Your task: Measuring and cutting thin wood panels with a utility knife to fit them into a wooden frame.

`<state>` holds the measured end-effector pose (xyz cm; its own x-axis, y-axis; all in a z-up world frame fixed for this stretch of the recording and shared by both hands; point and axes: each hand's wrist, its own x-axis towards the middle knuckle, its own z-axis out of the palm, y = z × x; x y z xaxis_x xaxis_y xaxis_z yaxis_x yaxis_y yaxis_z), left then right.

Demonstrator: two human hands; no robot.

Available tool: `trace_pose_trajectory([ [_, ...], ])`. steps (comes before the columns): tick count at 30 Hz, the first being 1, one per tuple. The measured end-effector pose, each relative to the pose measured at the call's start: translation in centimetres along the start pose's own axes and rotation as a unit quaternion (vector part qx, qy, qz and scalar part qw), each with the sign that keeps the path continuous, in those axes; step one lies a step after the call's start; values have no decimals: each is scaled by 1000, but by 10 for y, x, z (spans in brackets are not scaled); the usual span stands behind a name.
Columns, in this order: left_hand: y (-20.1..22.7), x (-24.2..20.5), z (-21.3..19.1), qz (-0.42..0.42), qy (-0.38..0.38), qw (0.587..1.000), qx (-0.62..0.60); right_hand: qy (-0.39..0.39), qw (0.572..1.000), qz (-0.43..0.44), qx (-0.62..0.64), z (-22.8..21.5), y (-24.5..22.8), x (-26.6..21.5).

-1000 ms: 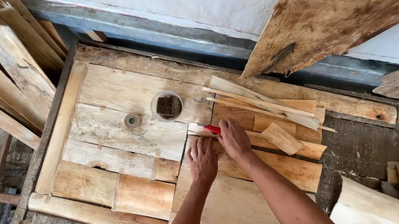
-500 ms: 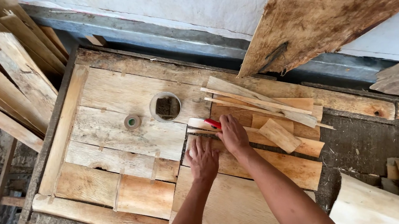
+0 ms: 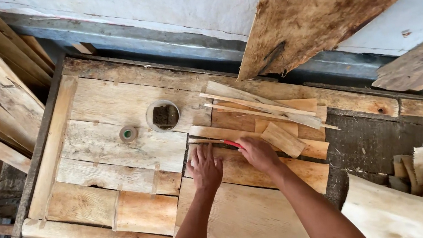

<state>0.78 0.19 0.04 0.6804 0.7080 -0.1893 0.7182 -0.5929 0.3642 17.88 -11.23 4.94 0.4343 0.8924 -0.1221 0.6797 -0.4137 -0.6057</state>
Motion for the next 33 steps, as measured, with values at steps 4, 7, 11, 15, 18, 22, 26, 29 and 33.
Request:
trace_pose_trajectory([
  [4, -1, 2, 1, -1, -17, 1000, 16, -29, 999, 9, -34, 4, -6, -6],
  [7, -1, 7, 2, -12, -70, 997, 40, -49, 998, 27, -33, 3, -11, -4],
  [11, 5, 3, -8, -24, -88, 995, 38, -82, 994, 55, -38, -4, -19, -5],
  [15, 1, 3, 1, -17, -73, 996, 41, -105, 990, 68, -67, -1, -8, -11],
  [18, 3, 2, -2, -23, -75, 996, 32, -114, 987, 77, -82, -13, -7, -15],
  [22, 1, 4, 1, -16, -82, 996, 35, -124, 983, 97, -94, -35, -13, -28],
  [26, 2, 2, 4, -25, -59, 998, 14, -56, 988, 139, -22, -45, 5, -38],
  [29, 6, 2, -2, -23, -62, 998, 18, 2, 982, 187, -28, -43, 34, -41],
  [33, 15, 3, -17, -37, -90, 995, 23, 67, 977, 162, -120, -46, 54, -39],
])
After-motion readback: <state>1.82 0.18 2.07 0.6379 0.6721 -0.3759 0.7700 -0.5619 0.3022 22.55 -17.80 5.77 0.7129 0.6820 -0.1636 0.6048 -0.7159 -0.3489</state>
